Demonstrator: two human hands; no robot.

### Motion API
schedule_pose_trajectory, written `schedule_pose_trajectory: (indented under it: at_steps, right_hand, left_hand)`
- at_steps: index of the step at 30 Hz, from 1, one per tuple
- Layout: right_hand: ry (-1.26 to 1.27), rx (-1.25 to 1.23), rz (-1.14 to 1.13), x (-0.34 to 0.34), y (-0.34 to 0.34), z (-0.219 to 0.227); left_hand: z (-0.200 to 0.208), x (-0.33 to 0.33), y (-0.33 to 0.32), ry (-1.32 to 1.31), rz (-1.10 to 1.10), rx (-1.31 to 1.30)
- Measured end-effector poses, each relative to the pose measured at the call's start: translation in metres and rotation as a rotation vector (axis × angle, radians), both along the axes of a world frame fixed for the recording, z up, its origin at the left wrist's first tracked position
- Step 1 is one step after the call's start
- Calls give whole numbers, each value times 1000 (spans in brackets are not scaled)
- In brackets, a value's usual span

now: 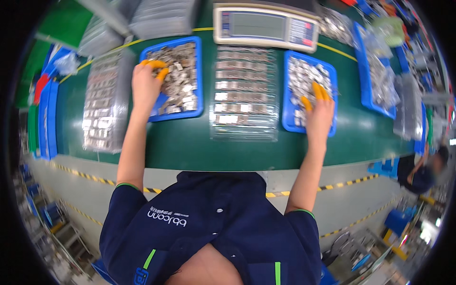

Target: The person assembles small electronic components by hand and places them into a component tray.

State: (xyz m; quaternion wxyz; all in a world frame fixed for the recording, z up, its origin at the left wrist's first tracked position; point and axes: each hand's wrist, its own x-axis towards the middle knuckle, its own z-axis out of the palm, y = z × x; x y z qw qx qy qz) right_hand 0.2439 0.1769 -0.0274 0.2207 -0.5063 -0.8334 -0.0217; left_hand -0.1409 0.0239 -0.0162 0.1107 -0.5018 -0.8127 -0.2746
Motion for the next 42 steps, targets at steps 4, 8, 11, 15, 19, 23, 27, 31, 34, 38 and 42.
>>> schedule_pose_trajectory:
  at_steps: [4,8,11,15,19,23,27,31,34,38,42]
  right_hand:
    - [58,-56,-73,-2,2,11]
    - [237,-138,-144,3,3,17]
    - [356,-249,-241,1,1,28]
    - [617,-347,-158,6,4,30]
    - [874,-436,-92,15,12,17]
    - [1028,-504,-95,17,12,19]
    - [1018,-480,-103,16,9,26]
    - [1100,-585,-87,19,13,18]
    - [1188,-603,-77,18,11,24]
    - [1165,-477,-84,12,9,23]
    - [848,-257,-194,-4,-7,34]
  left_hand:
    - [4,-1,-2,-3,-28,5]
    - [19,15,1,-165,69,-1]
    - [22,19,-3,-362,116,29]
    - [13,30,-15,-756,-86,181]
    - [19,63,-20,-1144,-164,246]
    - [25,85,-21,-1316,-183,262]
    - [26,107,-10,-1518,-202,284]
    - [27,126,-6,-1553,-171,295]
    - [29,135,-3,-1613,-182,323]
    - [23,137,5,-1714,-229,296]
    - [31,148,13,-1788,-253,258]
